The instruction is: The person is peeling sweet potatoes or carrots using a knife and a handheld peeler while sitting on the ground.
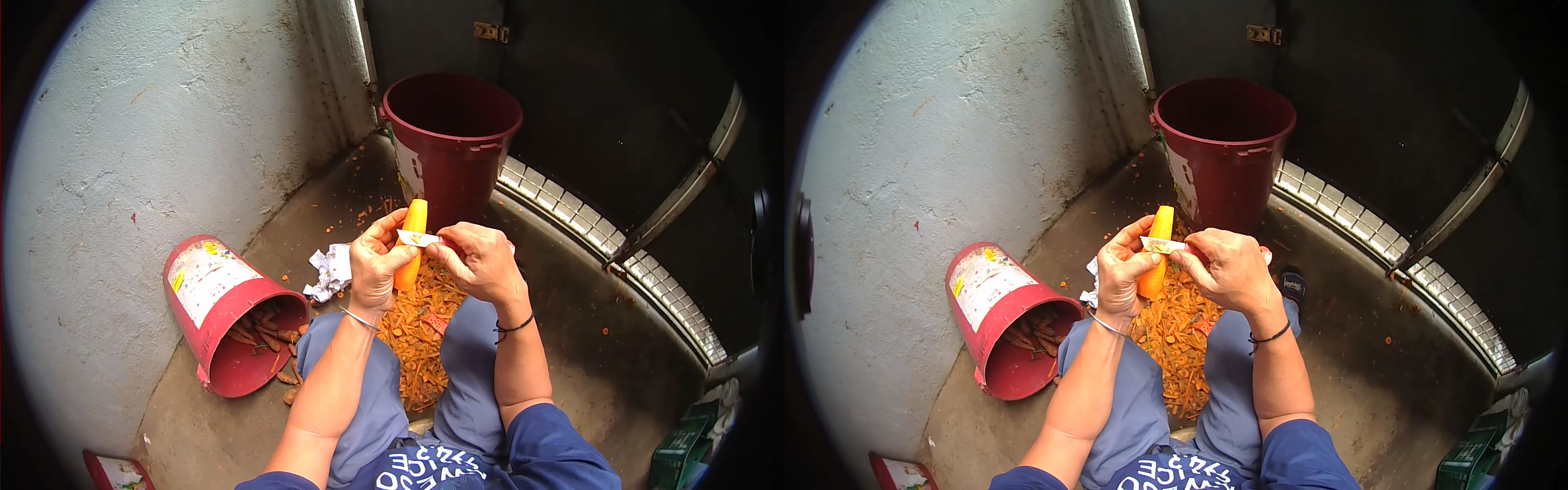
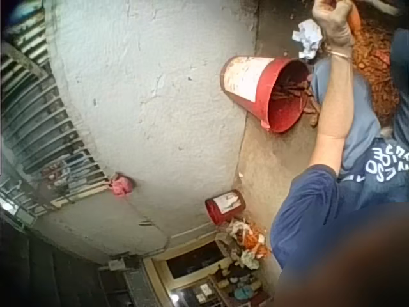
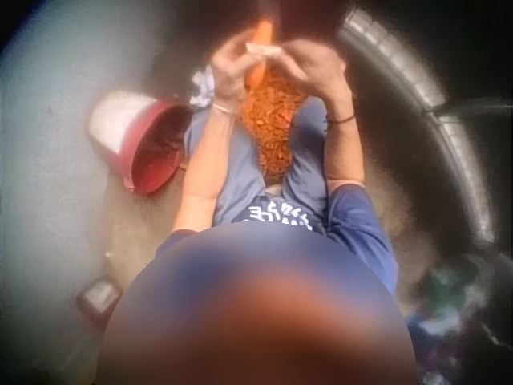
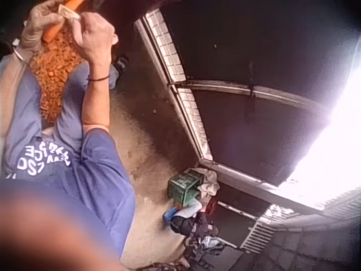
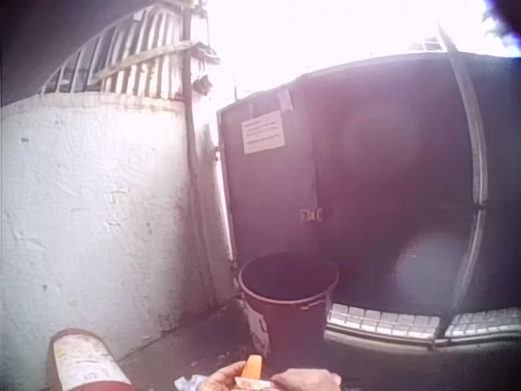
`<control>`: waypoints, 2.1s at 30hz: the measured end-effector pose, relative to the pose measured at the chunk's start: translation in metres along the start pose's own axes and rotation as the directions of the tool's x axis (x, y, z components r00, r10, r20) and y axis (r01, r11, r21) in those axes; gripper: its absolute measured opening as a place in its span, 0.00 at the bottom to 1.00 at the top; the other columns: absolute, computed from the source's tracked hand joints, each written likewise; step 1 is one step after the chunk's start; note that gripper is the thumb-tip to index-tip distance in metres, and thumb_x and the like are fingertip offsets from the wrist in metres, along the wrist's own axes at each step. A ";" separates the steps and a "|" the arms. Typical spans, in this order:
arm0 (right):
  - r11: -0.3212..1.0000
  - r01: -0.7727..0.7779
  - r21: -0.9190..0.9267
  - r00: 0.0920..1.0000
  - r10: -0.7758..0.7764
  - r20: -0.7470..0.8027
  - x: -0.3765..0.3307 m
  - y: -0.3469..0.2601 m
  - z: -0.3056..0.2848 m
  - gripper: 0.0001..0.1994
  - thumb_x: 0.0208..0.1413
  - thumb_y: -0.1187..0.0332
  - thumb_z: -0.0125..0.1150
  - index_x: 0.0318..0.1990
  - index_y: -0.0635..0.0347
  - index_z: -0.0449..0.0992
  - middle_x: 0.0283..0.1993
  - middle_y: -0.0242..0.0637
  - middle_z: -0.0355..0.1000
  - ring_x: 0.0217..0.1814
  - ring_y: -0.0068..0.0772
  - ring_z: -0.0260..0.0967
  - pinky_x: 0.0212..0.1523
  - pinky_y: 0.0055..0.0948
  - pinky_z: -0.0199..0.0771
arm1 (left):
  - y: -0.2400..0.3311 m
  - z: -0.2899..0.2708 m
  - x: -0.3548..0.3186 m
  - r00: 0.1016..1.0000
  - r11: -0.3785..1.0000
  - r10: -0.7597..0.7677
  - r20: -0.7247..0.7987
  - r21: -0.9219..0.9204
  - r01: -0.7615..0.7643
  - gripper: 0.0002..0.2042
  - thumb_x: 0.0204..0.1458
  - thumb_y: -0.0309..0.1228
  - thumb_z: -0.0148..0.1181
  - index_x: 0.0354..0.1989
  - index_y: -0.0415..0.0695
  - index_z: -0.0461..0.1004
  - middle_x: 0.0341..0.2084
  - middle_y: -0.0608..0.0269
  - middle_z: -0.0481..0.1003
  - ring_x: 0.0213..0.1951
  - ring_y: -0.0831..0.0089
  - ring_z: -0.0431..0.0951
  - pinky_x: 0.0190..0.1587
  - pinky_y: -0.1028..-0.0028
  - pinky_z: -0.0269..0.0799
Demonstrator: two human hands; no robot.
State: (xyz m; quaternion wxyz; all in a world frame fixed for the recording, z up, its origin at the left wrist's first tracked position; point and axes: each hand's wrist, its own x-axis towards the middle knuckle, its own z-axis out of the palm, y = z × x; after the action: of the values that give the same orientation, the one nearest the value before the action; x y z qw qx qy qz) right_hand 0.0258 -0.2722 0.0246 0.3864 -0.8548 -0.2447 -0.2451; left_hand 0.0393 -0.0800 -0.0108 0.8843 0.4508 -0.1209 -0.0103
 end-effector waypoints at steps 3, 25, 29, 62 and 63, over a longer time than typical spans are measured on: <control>1.000 0.019 -0.002 1.000 -0.019 0.006 -0.001 0.001 -0.001 0.11 0.56 0.62 0.73 0.35 0.63 0.83 0.29 0.43 0.78 0.29 0.45 0.78 0.30 0.36 0.77 | 0.001 0.001 -0.001 1.000 1.000 -0.009 0.010 0.021 0.009 0.30 0.48 0.16 0.68 0.63 0.26 0.69 0.52 0.45 0.79 0.51 0.65 0.83 0.58 0.68 0.79; 0.905 -0.317 0.284 0.888 0.388 -0.246 -0.004 0.034 0.006 0.15 0.68 0.59 0.65 0.38 0.63 0.81 0.26 0.33 0.74 0.25 0.28 0.69 0.28 0.27 0.68 | 0.000 0.006 -0.001 0.998 0.997 -0.053 0.013 0.061 0.052 0.30 0.47 0.19 0.70 0.62 0.30 0.71 0.51 0.49 0.79 0.50 0.67 0.82 0.58 0.68 0.79; 0.424 -0.396 0.815 0.869 0.460 0.182 -0.004 0.037 0.012 0.14 0.68 0.58 0.66 0.42 0.62 0.81 0.29 0.17 0.68 0.27 0.09 0.60 0.26 0.17 0.58 | -0.011 -0.008 0.005 0.970 0.930 -0.241 0.007 -0.284 0.233 0.25 0.53 0.21 0.69 0.61 0.36 0.72 0.47 0.56 0.80 0.45 0.68 0.82 0.53 0.68 0.81; 0.537 -0.279 0.796 0.872 0.488 -0.023 -0.002 0.046 0.034 0.18 0.73 0.60 0.57 0.61 0.64 0.76 0.33 0.25 0.72 0.29 0.13 0.65 0.28 0.17 0.64 | -0.005 -0.023 0.010 0.967 0.821 -0.251 -0.038 -0.538 0.192 0.20 0.63 0.32 0.58 0.61 0.40 0.72 0.48 0.53 0.79 0.48 0.59 0.81 0.49 0.55 0.81; 0.536 -0.279 0.797 0.872 0.489 -0.024 -0.001 0.044 0.035 0.18 0.73 0.60 0.57 0.61 0.64 0.76 0.33 0.25 0.72 0.29 0.13 0.65 0.28 0.17 0.64 | -0.006 -0.023 0.010 0.967 0.821 -0.251 -0.038 -0.538 0.192 0.20 0.63 0.32 0.58 0.61 0.40 0.72 0.48 0.53 0.79 0.48 0.59 0.81 0.49 0.55 0.81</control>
State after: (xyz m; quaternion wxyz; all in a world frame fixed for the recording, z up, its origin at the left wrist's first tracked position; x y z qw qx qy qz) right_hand 0.0597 -0.2703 -0.0202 0.7852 -0.6007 -0.0808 -0.1274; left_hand 0.0545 -0.0661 -0.0268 0.9720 0.2003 -0.0125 -0.1220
